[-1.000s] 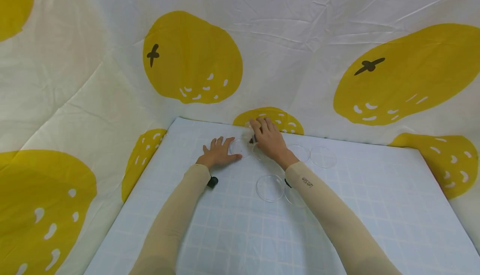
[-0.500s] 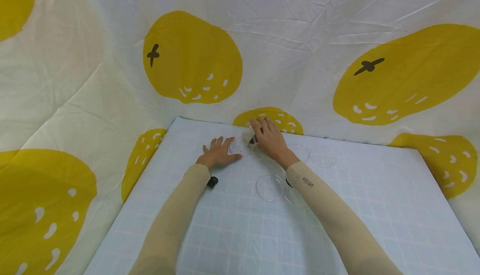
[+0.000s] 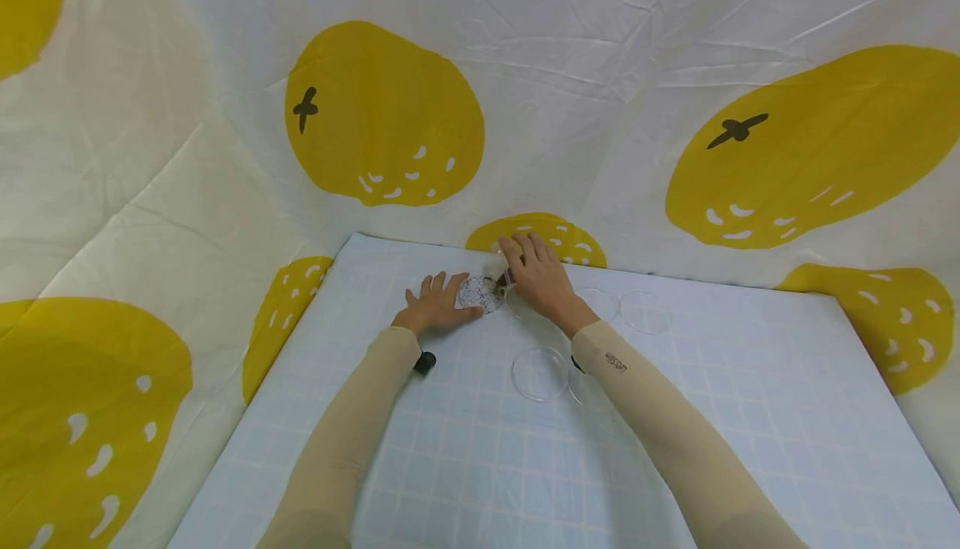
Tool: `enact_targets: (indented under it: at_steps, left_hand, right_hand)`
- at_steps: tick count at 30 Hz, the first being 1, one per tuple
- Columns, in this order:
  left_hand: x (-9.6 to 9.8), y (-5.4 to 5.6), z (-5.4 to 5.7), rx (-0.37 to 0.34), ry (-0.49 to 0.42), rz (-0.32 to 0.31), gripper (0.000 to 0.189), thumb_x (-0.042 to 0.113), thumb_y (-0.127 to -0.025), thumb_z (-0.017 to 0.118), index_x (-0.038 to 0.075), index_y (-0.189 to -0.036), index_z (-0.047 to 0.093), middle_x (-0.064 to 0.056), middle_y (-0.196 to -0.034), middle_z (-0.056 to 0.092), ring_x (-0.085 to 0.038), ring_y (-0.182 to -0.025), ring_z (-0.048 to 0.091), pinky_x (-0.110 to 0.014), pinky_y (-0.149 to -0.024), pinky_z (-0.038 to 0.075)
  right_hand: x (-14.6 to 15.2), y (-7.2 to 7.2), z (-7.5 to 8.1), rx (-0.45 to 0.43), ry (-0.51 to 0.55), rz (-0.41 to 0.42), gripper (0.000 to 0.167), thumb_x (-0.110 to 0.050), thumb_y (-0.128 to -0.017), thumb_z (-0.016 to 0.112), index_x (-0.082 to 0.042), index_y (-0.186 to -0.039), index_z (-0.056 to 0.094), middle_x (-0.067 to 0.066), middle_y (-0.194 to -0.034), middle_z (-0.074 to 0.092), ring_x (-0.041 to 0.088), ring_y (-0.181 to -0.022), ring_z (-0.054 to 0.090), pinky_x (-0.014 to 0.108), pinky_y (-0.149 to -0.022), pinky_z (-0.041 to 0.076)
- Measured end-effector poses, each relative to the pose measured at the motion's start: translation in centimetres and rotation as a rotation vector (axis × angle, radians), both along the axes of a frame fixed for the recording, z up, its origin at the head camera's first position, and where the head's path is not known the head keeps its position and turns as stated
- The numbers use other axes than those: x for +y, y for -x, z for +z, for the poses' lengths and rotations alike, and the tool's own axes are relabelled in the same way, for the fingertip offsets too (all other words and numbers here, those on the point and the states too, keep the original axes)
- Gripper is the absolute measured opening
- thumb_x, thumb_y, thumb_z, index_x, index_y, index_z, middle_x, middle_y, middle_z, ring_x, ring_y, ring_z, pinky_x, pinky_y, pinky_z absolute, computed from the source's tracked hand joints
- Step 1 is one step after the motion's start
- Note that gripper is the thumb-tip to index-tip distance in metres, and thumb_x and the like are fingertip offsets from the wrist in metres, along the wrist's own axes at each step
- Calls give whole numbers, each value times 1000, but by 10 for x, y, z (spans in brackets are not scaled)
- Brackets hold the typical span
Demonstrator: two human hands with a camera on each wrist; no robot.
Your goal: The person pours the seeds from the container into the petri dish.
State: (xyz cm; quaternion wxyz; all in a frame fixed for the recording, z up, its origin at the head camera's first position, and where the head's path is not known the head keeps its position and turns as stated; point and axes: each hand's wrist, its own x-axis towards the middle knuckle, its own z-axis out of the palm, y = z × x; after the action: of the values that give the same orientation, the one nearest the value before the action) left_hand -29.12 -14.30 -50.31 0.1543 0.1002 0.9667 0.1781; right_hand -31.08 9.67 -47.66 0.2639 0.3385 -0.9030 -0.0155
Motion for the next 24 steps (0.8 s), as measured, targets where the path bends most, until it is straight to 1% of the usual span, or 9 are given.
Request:
enact_targets:
  at_steps: [12,18,24]
  left_hand:
    - [-1,0,0,-10,-8,-2,91,76,-87,53,31,-160,22,-22,-162,17,-47,-147,8,-78,-106,7]
    - [-1,-2,1,-14,-10,-2,92,76,-87,52,31,-160,21,-21,-163,15,-46,-148,7,-77,-106,6]
    - [-1,-1,1,-13,-16,-3,92,77,-87,51,31,-160,21,-21,-163,14,-46,-148,7,-77,-106,6]
  right_hand:
    - [-2,-1,2,-25,-20,-10,87,-22,-83,84,-3,-152,35,27,-144,43,44,-132,41,52,-111,34]
    - [-2,-2,2,-12,-3,7,83,-18,-84,82,-3,-151,36,28,-142,45,44,-132,42,53,-111,35]
    - [-1,-2,3,-25,-2,3,86,-19,-83,83,-3,-152,35,28,-143,44,45,-132,42,53,-110,35]
